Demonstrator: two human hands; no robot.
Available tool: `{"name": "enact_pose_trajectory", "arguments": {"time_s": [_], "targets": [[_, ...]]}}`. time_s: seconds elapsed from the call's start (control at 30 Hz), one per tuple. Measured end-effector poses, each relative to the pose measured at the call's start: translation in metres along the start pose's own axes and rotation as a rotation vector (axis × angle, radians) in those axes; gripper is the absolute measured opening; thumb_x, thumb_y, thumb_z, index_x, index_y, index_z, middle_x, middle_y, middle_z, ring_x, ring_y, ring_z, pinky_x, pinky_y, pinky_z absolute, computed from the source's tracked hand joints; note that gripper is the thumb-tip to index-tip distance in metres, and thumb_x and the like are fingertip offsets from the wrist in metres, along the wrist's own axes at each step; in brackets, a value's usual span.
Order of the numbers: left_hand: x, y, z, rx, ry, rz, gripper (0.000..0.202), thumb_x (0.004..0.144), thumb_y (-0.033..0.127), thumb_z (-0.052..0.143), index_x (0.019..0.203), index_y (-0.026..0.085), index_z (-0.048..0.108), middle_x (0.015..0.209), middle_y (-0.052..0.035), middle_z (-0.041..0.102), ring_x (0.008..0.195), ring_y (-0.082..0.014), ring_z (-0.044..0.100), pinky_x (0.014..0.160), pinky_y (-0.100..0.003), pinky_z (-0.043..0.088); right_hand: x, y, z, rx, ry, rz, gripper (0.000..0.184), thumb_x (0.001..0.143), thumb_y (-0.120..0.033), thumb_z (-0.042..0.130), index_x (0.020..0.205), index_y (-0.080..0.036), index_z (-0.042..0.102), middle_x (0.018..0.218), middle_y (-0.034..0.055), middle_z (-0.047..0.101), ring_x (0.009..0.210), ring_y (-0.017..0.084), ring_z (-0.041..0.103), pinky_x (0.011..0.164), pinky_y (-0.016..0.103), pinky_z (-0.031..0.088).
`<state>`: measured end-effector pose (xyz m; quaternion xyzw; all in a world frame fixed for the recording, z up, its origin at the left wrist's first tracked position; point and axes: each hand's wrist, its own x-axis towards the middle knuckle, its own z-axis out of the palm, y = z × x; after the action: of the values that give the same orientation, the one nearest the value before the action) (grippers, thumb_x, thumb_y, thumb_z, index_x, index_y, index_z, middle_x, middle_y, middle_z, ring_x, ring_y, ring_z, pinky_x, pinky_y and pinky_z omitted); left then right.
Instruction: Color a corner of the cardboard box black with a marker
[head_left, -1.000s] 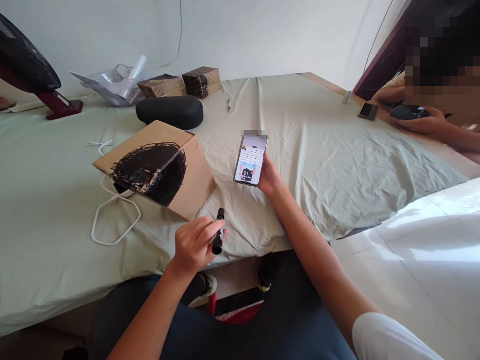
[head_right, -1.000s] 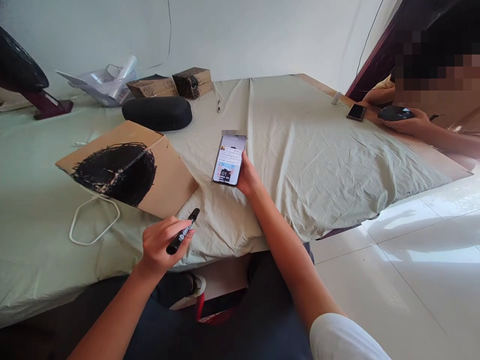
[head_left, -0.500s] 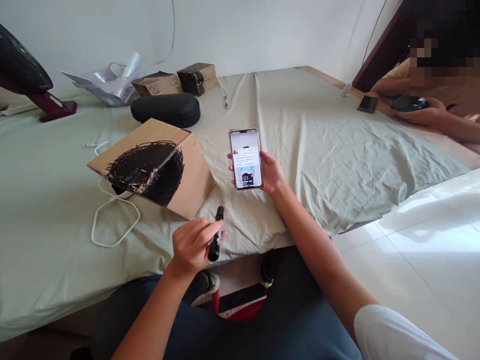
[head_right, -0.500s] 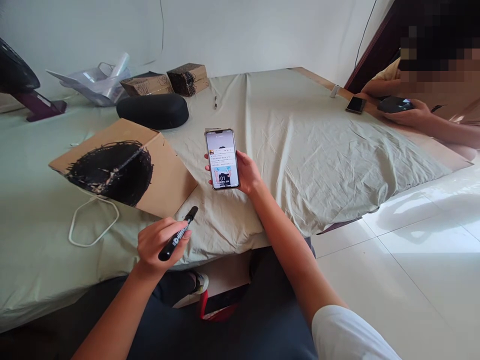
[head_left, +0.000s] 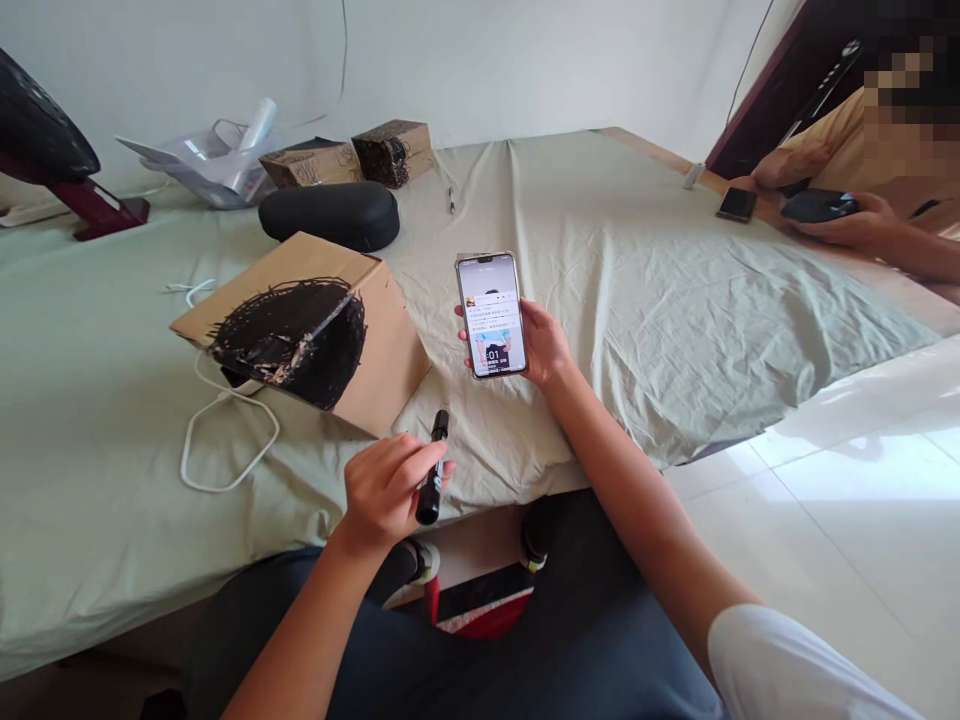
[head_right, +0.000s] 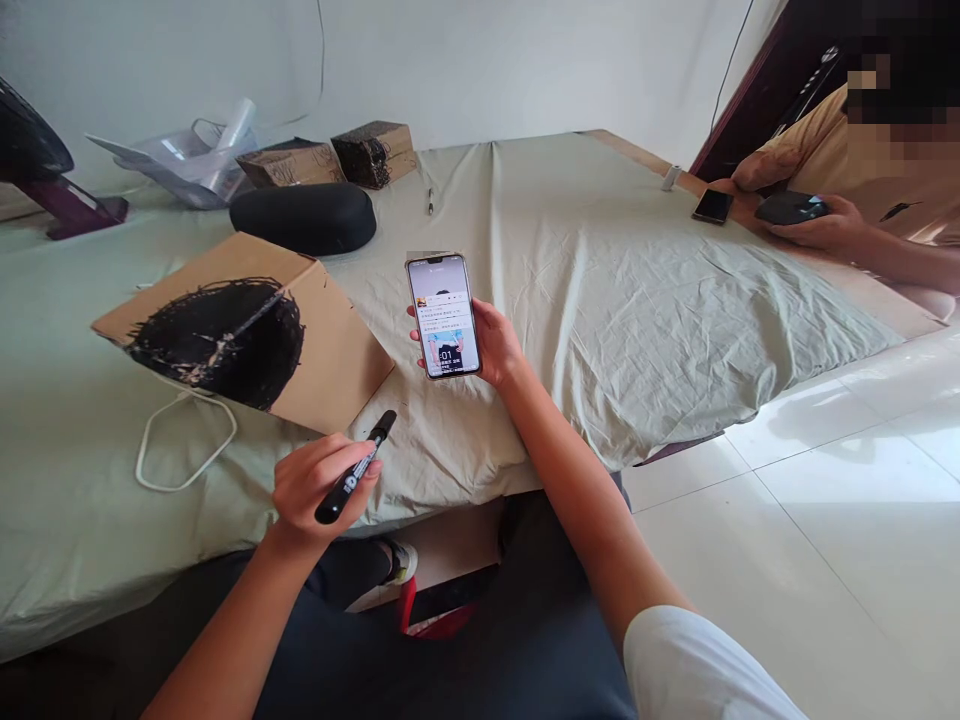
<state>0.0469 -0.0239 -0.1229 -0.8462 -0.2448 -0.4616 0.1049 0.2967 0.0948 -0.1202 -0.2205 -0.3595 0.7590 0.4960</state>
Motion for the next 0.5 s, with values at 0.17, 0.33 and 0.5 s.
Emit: {"name": "enact_pose_trajectory", "arguments": {"time_s": [0.17,0.33,0.5], "targets": [[-0.0010,0.0001,0.0005,-0.009,-0.007,0.000,0.015,0.100,0.015,0.067,0.114,0.018,0.064,0.075,-0.0024,0.070,0.062,-0.0168,0.064,0.062,-0.029,0.049,0.0004,0.0005,-0.0020,0.026,-0.032,0.002,0.055,0.101,-0.056,0.041,0.138,-0.022,0.063,0.149,0.0115,0.066,0.115,0.028,0.071,0.091,0.052,0.065],[-0.0005,0.0003,0.0008,-0.012,-0.006,-0.004,0.013,0.101,0.017,0.066,0.114,0.018,0.064,0.074,-0.0021,0.070,0.061,-0.0164,0.063,0.062,-0.028,0.048,0.0011,0.0008,-0.0027,0.011,-0.009,0.012,0.056,0.100,-0.058,0.043,0.138,-0.022,0.062,0.148,0.0123,0.067,0.115,0.029,0.071,0.090,0.052,0.065],[0.0003,-0.0001,0.0007,-0.014,-0.002,0.008,0.013,0.100,0.016,0.066,0.113,0.017,0.064,0.074,-0.0027,0.070,0.061,-0.0168,0.062,0.062,-0.029,0.048,0.0002,-0.0001,-0.0005,0.001,-0.021,-0.010,0.056,0.098,-0.057,0.047,0.137,-0.021,0.063,0.144,0.0131,0.069,0.113,0.030,0.072,0.088,0.052,0.065]]}}
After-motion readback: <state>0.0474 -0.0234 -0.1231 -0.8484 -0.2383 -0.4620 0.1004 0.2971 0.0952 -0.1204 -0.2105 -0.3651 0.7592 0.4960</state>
